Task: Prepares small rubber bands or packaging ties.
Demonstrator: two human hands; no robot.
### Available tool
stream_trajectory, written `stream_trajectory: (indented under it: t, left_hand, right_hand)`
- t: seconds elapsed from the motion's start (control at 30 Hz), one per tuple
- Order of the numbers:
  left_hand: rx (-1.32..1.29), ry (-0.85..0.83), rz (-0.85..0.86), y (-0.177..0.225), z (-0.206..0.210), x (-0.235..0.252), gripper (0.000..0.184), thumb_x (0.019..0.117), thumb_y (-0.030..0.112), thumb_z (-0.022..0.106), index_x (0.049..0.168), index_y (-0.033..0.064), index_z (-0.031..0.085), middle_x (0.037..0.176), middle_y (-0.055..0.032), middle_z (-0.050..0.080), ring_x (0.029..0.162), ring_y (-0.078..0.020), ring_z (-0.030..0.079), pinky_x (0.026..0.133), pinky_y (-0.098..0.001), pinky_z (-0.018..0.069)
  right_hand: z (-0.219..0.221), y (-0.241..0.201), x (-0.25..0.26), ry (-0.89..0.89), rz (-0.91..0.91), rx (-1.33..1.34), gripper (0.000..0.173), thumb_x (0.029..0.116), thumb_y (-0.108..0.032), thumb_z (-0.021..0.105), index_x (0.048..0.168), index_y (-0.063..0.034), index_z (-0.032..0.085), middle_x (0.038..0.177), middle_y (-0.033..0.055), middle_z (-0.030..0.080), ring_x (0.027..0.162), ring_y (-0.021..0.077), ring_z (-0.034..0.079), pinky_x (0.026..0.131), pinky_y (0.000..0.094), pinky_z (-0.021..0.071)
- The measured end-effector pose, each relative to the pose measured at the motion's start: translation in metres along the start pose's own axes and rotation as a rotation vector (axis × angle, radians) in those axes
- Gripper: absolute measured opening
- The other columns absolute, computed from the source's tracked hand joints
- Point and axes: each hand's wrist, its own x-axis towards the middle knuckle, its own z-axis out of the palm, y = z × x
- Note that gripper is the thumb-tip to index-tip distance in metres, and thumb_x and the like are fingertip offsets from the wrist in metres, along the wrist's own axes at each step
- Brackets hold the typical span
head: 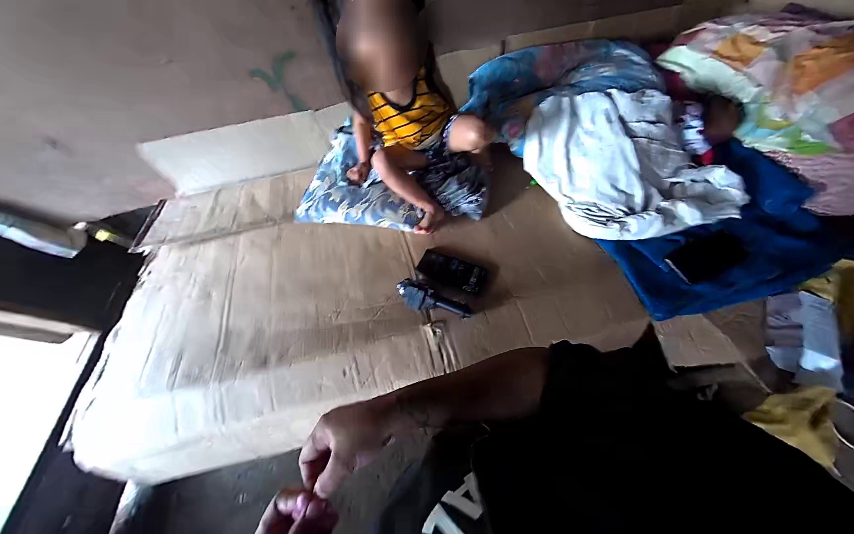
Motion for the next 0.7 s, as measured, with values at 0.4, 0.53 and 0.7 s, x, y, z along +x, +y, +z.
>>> stream_trajectory:
  t: [0.4, 0.53, 0.7]
  left_hand:
    - [-0.244, 0.538, 0.004, 0.045, 0.013, -0.024, 0.014, 0.1062, 0.007, 0.047, 0.108, 0.0035, 0.061, 0.095, -0.0064, 0.070, 0.085, -0.0140, 0.070, 0.080, -0.0294, 0.0596]
    - [-0.291, 0.646, 0.042, 0.051, -0.005, -0.054, 0.014, 0.1066, 0.006, 0.047, 0.106, 0.0063, 0.061, 0.095, -0.0071, 0.071, 0.086, -0.0161, 0.072, 0.081, -0.0310, 0.0605]
    - [-0.178, 0.793, 0.181, 0.055, -0.031, -0.094, 0.012, 0.1047, 0.003, 0.051, 0.110, 0.0009, 0.062, 0.092, -0.0088, 0.071, 0.083, -0.0156, 0.071, 0.080, -0.0305, 0.0606]
  right_hand:
    - [0.028, -0.005, 0.060, 0.087, 0.068, 0.144, 0.014, 0.0964, -0.010, 0.069, 0.103, 0.0023, 0.066, 0.093, 0.0041, 0.069, 0.083, 0.0030, 0.066, 0.081, 0.0226, 0.0560]
    - [0.056, -0.004, 0.082, 0.245, -0.045, -0.200, 0.017, 0.0953, -0.021, 0.071, 0.104, -0.0062, 0.073, 0.111, 0.0087, 0.069, 0.108, 0.0196, 0.064, 0.096, 0.0453, 0.0515]
    - [0.102, -0.022, 0.101, 0.270, -0.227, -0.304, 0.019, 0.0994, -0.021, 0.060, 0.106, -0.0073, 0.071, 0.101, 0.0059, 0.067, 0.097, 0.0182, 0.063, 0.087, 0.0474, 0.0492]
